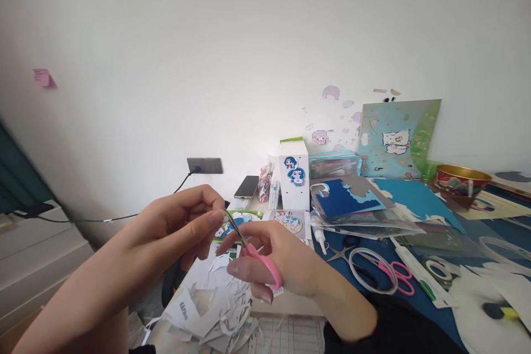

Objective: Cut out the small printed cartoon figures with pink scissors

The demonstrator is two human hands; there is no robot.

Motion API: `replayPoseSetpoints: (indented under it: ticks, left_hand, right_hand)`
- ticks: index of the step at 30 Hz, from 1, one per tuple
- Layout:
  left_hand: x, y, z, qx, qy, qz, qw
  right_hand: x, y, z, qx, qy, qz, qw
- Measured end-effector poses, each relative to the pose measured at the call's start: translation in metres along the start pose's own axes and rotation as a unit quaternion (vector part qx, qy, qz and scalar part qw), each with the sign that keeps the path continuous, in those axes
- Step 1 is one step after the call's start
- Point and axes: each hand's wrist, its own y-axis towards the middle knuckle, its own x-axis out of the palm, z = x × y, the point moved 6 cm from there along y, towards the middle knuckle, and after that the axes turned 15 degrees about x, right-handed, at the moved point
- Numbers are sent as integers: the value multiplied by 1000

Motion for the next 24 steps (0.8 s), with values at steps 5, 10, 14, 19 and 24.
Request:
replayPoseSetpoints:
  ticks: [5, 10, 14, 19, 24]
  left_hand:
    - [-1, -1, -3, 8, 13, 0, 1000]
    - [-4, -2, -6, 21, 49, -1, 999]
    - [-6, 0, -6, 15, 71, 5, 997]
    - [-7, 0, -9, 14, 103, 12, 994]
    - [-13, 1, -10, 36, 193, 22, 980]
  right_hand:
    - [3, -1, 1, 42, -14, 9, 999]
    - [-1, 0, 6, 58, -50, 39, 996]
    - [-1, -1, 8, 76, -160, 90, 980]
    - [1, 3, 9, 32, -282, 176, 943]
    - [0, 5, 10, 15, -482, 315, 818]
